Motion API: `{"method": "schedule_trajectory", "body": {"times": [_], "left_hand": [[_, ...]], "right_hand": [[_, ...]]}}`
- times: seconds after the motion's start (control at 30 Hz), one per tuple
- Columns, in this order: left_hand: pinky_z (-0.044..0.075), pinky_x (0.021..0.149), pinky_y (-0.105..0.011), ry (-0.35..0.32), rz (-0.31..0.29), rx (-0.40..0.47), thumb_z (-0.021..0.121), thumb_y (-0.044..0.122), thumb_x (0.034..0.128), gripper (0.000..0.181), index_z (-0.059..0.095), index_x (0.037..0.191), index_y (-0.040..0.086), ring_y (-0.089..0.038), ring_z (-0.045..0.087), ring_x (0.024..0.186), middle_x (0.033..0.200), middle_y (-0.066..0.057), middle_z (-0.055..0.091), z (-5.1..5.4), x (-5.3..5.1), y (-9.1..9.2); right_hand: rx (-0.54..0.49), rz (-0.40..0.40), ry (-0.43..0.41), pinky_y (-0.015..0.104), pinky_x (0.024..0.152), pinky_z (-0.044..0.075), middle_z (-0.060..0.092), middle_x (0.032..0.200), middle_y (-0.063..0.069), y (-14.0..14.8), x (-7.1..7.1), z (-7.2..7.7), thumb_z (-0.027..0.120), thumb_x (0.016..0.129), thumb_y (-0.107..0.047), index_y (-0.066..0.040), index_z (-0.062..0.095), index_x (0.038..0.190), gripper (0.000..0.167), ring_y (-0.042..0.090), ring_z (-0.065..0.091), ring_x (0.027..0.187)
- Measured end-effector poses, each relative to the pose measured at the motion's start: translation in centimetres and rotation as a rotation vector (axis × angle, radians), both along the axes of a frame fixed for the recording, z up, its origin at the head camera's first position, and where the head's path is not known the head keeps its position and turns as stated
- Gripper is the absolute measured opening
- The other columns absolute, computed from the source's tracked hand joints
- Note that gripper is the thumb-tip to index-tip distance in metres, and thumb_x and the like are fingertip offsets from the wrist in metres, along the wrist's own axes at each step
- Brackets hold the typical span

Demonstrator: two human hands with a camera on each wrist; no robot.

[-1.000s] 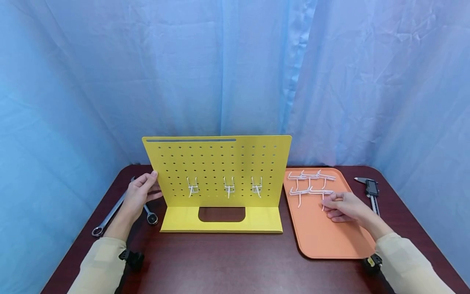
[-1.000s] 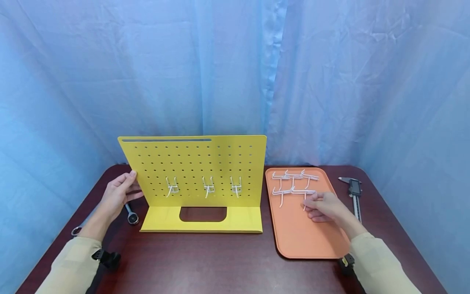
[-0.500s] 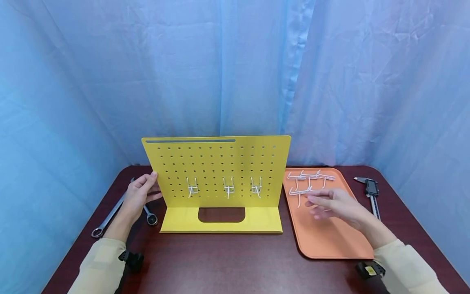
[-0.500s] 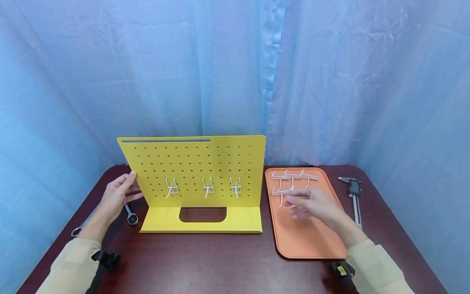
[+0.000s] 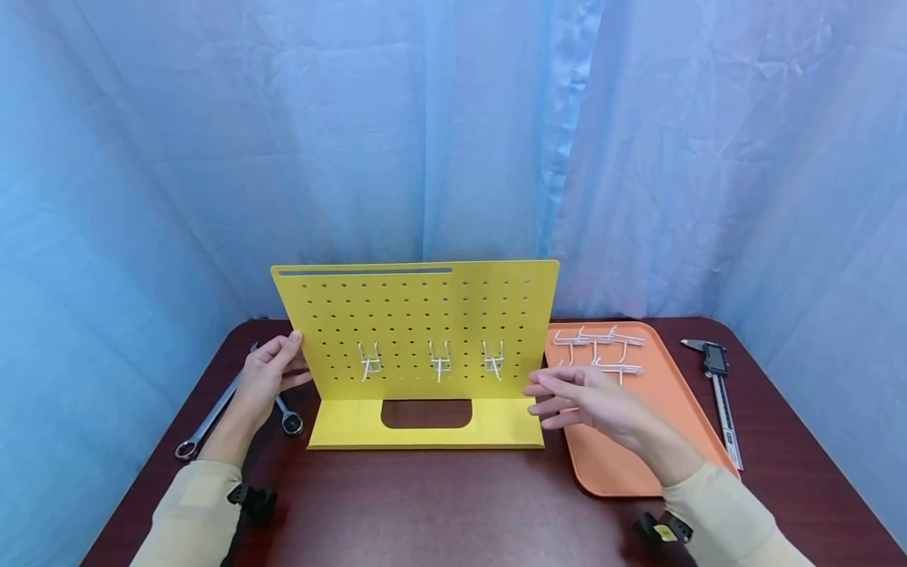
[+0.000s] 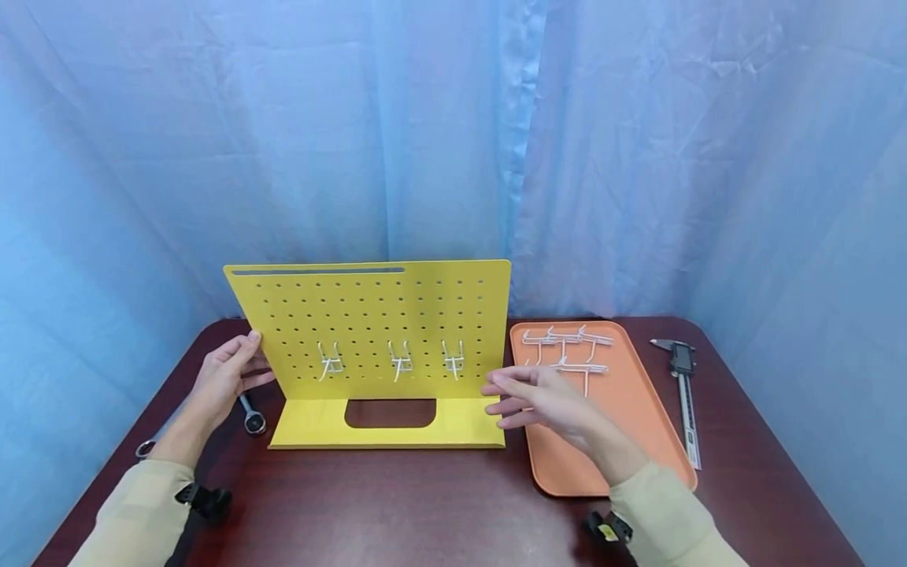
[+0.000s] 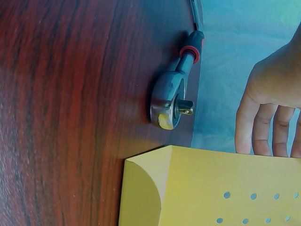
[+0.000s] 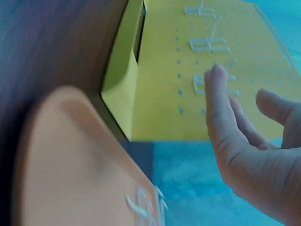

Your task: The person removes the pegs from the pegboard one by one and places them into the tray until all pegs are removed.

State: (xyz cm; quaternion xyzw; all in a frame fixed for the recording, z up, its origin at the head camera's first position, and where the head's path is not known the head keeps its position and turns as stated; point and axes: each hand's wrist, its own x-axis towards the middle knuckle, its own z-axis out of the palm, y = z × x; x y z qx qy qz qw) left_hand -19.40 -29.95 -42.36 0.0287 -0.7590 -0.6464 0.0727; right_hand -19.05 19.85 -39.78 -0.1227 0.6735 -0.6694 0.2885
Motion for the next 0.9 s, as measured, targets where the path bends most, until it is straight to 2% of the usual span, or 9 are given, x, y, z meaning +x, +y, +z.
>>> {"method": "schedule_trajectory", "body": {"times": [0.23, 0.4, 0.77, 0.9], "left_hand": [[0.06, 0.079, -0.027, 0.005, 0.0, -0.011, 0.056, 0.051, 0.1016, 0.049, 0.062, 0.105, 0.003, -0.011, 0.07, 0.091, 0.1, 0.003, 0.071, -0.1, 0.0, 0.0], [0.06, 0.079, -0.027, 0.001, 0.001, -0.007, 0.056, 0.051, 0.1015, 0.048, 0.062, 0.105, 0.004, -0.011, 0.07, 0.091, 0.1, 0.003, 0.071, -0.1, -0.1, 0.0], [0.06, 0.079, -0.028, 0.002, -0.01, 0.008, 0.056, 0.051, 0.1012, 0.048, 0.063, 0.107, 0.004, -0.011, 0.07, 0.092, 0.101, 0.004, 0.072, -0.2, -0.1, 0.0], [0.06, 0.079, -0.028, 0.006, -0.014, 0.013, 0.056, 0.05, 0.1015, 0.047, 0.063, 0.106, 0.003, -0.011, 0.07, 0.092, 0.101, 0.004, 0.072, -0.2, -0.1, -0.1]], "right_hand": [[-0.096, -0.058, -0.091, 0.044, 0.091, 0.057, 0.051, 0.143, 0.03, -3.2, -0.5, -1.7, 0.057, 0.106, -0.032, 0.009, 0.038, 0.148, 0.062, 0.029, 0.07, 0.108], [-0.138, -0.095, -0.099, 0.044, 0.089, 0.058, 0.051, 0.142, 0.032, -4.8, -1.0, -2.3, 0.057, 0.106, -0.035, 0.011, 0.04, 0.145, 0.063, 0.03, 0.07, 0.108], [-0.182, -0.096, -0.102, 0.039, 0.089, 0.058, 0.053, 0.142, 0.028, -6.6, -1.5, -2.6, 0.058, 0.106, -0.031, 0.008, 0.043, 0.146, 0.058, 0.034, 0.066, 0.114], [-0.201, -0.112, -0.112, 0.036, 0.086, 0.059, 0.058, 0.138, 0.025, -7.0, -1.7, -2.5, 0.061, 0.104, -0.026, 0.009, 0.046, 0.144, 0.055, 0.029, 0.069, 0.107]]}}
